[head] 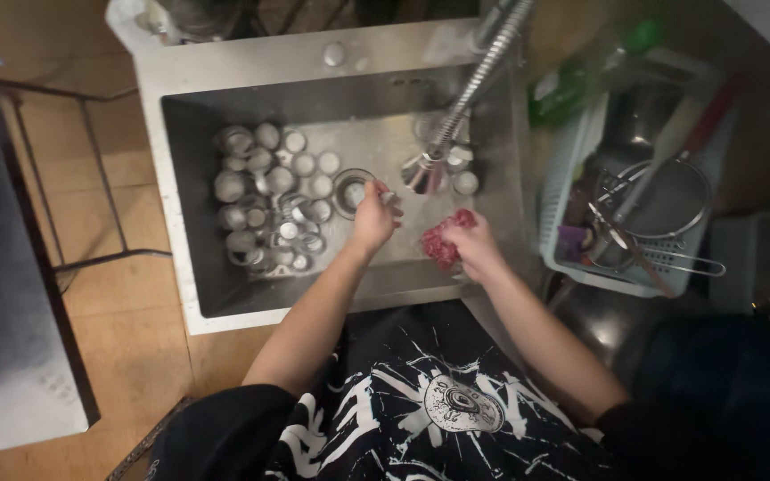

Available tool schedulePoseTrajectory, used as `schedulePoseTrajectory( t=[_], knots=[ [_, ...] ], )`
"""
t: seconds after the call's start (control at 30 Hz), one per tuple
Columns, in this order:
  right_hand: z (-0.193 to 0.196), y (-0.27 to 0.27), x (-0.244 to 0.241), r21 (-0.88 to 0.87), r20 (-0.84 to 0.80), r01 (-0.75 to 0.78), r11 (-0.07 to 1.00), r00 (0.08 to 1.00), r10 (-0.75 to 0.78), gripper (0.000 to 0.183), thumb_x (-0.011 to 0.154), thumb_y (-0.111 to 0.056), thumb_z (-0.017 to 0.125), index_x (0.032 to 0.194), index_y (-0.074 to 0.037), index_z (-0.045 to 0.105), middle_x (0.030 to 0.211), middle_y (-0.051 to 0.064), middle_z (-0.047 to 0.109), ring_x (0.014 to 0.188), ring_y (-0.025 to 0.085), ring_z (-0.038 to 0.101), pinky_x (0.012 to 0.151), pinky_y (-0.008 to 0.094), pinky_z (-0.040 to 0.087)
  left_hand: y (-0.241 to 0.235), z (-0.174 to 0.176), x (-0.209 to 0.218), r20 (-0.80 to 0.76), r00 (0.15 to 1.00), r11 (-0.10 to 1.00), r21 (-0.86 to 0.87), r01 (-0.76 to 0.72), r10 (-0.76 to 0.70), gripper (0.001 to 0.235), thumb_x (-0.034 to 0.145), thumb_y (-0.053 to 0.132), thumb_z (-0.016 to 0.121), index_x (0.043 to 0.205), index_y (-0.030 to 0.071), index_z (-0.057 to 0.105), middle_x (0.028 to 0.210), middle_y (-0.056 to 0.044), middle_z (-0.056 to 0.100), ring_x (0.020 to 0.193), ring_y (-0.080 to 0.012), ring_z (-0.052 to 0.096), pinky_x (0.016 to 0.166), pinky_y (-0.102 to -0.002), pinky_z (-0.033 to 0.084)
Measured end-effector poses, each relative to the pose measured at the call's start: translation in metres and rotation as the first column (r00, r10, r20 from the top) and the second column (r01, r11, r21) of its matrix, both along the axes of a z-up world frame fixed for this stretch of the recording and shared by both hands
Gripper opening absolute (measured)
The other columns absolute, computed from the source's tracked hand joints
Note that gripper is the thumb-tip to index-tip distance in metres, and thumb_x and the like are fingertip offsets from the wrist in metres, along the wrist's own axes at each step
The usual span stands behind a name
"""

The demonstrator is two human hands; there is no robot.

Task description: The person washes numerous small metal coffee capsules in a stainless steel sink using a red scrubbing sponge and running water. They scrub each capsule individually and rinse it under the faucet, repeating the process for many capsules.

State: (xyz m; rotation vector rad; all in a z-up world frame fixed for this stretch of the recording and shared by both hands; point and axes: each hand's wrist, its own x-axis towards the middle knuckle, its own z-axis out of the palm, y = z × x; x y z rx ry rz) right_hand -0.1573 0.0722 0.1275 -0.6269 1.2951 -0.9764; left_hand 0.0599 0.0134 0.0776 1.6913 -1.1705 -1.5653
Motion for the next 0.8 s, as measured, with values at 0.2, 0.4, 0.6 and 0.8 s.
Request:
schedulePoseTrajectory(
  t=[0.2,0.4,0.6,0.8],
  knots=[
    [-0.01,-0.031,0.113,0.258,0.352,0.149,0.955,0.906,-0.236,0.033,0.095,-0.035,0.056,0.109,-0.005,0.063,0.086,0.004,0.069,0.071,0.015,0.067,0.061,0.03,0.056,0.025,0.013,0.043,-0.313,0.925,0.971,-0.035,-0.237,0.215,0.037,0.1,0.032,0.064,0.127,0.008,0.058,0.118,-0.01,0.066,0.104,-0.0235,0.064,0.088,-0.039,0.054],
    [0.01,-0.034,0.207,-0.334,-0.585,-0.338,0.88,0.806,0.087,0.022,0.092,-0.023,0.066,0.101,-0.003,0.063,0.087,0.01,0.072,0.078,0.022,0.073,0.068,0.038,0.058,0.018,0.041,0.096,-0.696,0.432,0.815,0.434,-0.384,0.574,0.059,0.102,0.058,0.054,0.122,0.003,0.063,0.11,-0.01,0.067,0.097,-0.0226,0.065,0.083,-0.038,0.056],
    [0.056,-0.057,0.225,-0.058,-0.893,-0.882,0.467,0.255,0.372,0.014,0.087,-0.019,0.066,0.084,-0.006,0.068,0.094,0.016,0.072,0.084,0.039,0.069,0.071,0.05,0.053,0.017,0.058,0.132,-0.648,0.5,0.818,0.439,-0.371,0.574,0.05,0.102,0.048,0.059,0.117,0.001,0.062,0.107,-0.012,0.069,0.098,-0.0246,0.066,0.081,-0.04,0.056],
    [0.051,-0.043,0.248,-0.54,-0.782,-0.654,0.531,0.622,-0.029,0.021,0.097,-0.019,0.058,0.109,-0.004,0.065,0.108,0.02,0.069,0.096,0.041,0.067,0.082,0.049,0.055,0.023,0.057,0.146,-0.716,0.369,0.799,0.465,-0.381,0.592,0.036,0.101,0.036,0.06,0.118,0.004,0.065,0.108,-0.01,0.07,0.1,-0.0216,0.067,0.085,-0.036,0.056]
  ],
)
